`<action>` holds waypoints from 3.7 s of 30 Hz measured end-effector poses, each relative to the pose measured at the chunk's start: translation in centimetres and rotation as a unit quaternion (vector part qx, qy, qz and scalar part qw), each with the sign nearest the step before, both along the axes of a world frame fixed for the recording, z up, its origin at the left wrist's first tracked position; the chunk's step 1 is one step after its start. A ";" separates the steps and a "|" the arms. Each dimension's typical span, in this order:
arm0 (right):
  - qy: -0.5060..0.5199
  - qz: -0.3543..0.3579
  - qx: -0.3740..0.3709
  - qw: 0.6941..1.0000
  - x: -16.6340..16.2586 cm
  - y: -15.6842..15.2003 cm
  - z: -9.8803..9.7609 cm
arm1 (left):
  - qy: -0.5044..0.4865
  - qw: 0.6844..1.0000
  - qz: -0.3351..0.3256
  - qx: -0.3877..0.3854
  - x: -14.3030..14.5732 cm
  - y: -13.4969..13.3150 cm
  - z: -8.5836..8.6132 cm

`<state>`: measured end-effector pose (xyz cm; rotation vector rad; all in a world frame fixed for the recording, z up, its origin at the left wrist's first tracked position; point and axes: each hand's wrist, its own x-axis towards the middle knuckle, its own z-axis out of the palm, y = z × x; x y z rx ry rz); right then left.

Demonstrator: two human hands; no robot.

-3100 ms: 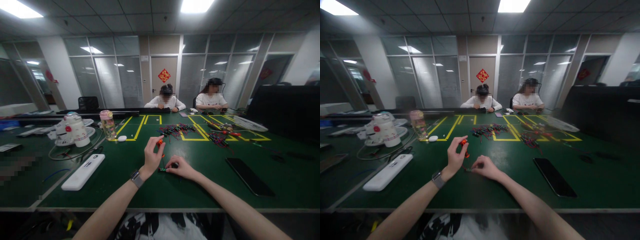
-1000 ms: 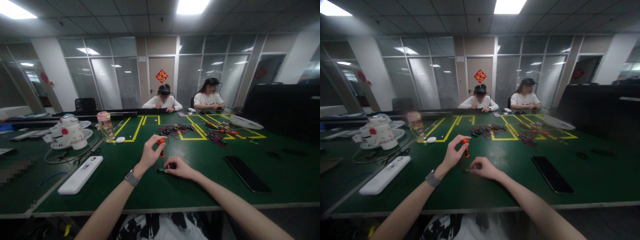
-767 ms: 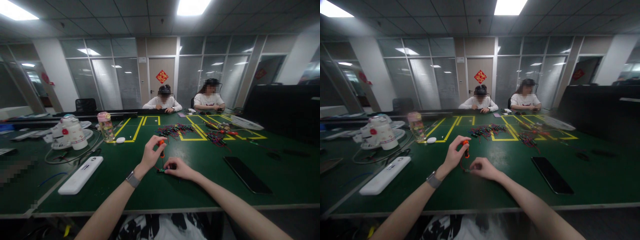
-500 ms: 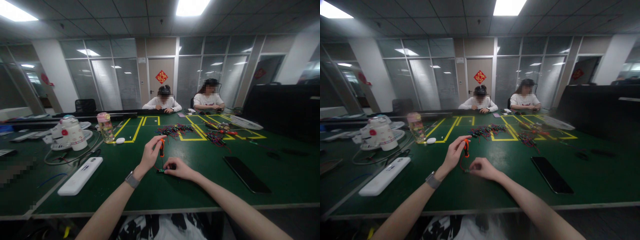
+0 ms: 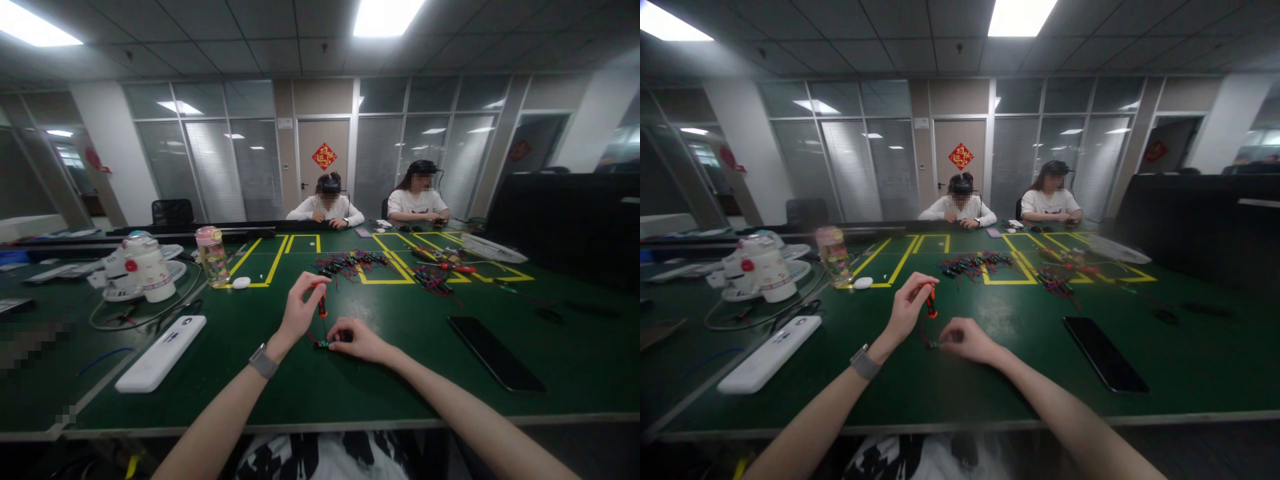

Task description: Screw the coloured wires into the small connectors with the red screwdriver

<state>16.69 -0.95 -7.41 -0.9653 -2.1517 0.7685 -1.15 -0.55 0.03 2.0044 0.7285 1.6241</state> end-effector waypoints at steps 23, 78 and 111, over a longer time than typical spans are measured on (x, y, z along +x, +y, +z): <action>-0.023 0.006 0.010 1.000 0.2 0.1 0.2 | 0.006 1.000 0.031 0.000 0.1 0.2 -0.2; -0.008 0.014 -0.002 1.000 0.4 0.2 0.1 | -0.013 0.996 -0.067 -0.061 0.3 0.1 0.0; -0.008 0.016 0.001 1.000 0.3 0.3 0.0 | -0.014 0.999 -0.016 -0.026 -0.2 0.4 0.3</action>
